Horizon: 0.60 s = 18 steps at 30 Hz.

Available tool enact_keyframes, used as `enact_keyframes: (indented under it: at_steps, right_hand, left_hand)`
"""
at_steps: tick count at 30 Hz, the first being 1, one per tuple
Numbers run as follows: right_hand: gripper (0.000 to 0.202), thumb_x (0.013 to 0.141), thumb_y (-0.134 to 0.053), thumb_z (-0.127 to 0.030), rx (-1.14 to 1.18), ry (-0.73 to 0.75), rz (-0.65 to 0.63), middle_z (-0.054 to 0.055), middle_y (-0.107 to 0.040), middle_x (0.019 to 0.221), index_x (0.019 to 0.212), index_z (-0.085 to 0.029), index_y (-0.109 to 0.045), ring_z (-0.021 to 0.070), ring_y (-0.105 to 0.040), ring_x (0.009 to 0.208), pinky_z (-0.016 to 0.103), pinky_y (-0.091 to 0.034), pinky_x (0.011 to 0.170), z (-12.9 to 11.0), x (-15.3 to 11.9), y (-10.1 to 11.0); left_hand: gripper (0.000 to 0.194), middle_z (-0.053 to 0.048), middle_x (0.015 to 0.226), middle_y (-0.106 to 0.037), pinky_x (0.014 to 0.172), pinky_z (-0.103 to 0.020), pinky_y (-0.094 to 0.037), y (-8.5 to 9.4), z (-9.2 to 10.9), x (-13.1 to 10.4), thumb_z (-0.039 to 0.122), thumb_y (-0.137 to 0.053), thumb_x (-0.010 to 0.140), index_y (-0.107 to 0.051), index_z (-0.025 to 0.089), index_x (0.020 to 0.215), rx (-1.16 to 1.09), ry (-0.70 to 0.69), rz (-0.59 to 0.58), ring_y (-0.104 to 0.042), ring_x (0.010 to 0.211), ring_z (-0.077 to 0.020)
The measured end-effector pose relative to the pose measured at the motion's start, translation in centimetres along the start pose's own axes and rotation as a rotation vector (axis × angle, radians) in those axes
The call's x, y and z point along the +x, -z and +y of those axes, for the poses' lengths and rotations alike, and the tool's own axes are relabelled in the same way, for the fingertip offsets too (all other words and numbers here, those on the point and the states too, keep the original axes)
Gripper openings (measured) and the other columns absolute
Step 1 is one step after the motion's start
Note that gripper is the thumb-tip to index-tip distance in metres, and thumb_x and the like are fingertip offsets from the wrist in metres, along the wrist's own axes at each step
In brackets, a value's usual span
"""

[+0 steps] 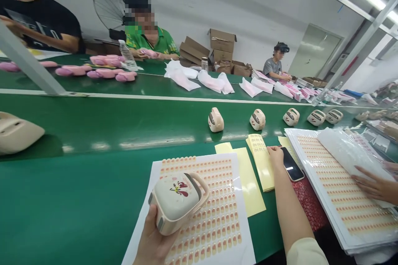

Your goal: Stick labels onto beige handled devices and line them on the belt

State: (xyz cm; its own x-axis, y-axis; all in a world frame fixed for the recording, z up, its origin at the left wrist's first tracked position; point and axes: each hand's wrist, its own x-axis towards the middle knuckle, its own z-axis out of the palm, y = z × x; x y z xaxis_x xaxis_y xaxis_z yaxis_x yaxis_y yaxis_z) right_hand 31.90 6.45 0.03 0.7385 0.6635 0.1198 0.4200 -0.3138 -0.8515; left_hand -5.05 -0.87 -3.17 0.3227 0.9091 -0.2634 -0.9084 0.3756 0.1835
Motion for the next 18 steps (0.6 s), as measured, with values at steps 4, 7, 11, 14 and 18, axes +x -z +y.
enact_keyframes:
  at_steps: [4,7,11,14,18]
  right_hand:
    - [0.013,0.059,-0.053,-0.018,-0.072,0.076,0.040,0.008,-0.056,0.061,0.047,-0.019,-0.050,0.0253,-0.055,0.072,0.036,-0.041,0.068,0.1,-0.5,0.0]
    - [0.007,0.062,-0.052,-0.013,-0.075,0.201,0.045,0.016,-0.055,0.086,0.063,-0.016,-0.059,0.0306,-0.048,0.094,0.043,-0.037,0.079,-1.1,-1.9,-0.9]
    - [0.019,0.065,-0.055,-0.011,-0.003,0.429,-0.180,0.011,-0.053,0.094,0.080,-0.018,-0.063,0.0266,-0.047,0.096,0.043,-0.037,0.083,-3.9,-6.3,-5.4]
    - [0.020,0.066,-0.058,-0.012,0.063,0.558,-0.427,0.004,-0.055,0.085,0.081,-0.023,-0.065,0.0187,-0.053,0.081,0.034,-0.043,0.077,-6.5,-10.5,-10.5]
    - [0.019,0.064,-0.061,-0.010,0.109,0.566,-0.548,0.003,-0.052,0.081,0.078,-0.022,-0.066,0.0175,-0.052,0.077,0.033,-0.043,0.073,-8.9,-13.2,-15.3]
  left_hand:
    - [0.054,0.001,0.117,-0.059,0.087,-0.044,-0.047,2.5,0.6,0.3,0.025,-0.045,0.082,-0.028,0.042,0.131,0.011,-0.028,-0.149,-0.054,0.107,-0.0251]
    - [0.062,0.001,0.122,-0.055,0.097,-0.049,-0.035,3.9,1.1,0.4,0.036,-0.054,0.077,-0.025,0.044,0.131,-0.010,-0.002,-0.241,-0.048,0.113,-0.0272]
    - [0.074,-0.005,0.132,-0.044,0.096,-0.047,-0.035,3.1,1.0,0.0,0.047,-0.059,0.072,-0.021,0.038,0.134,-0.009,-0.002,-0.401,-0.038,0.120,-0.0305]
    - [0.073,-0.011,0.135,-0.039,0.098,-0.043,-0.034,1.3,0.4,-0.2,0.058,-0.051,0.073,-0.026,0.029,0.135,-0.023,-0.031,-0.446,-0.033,0.123,-0.0307]
    - [0.062,-0.010,0.128,-0.049,0.097,-0.039,-0.036,-0.1,-0.2,-0.1,0.060,-0.040,0.078,-0.037,0.027,0.130,-0.039,-0.125,-0.470,-0.040,0.119,-0.0277]
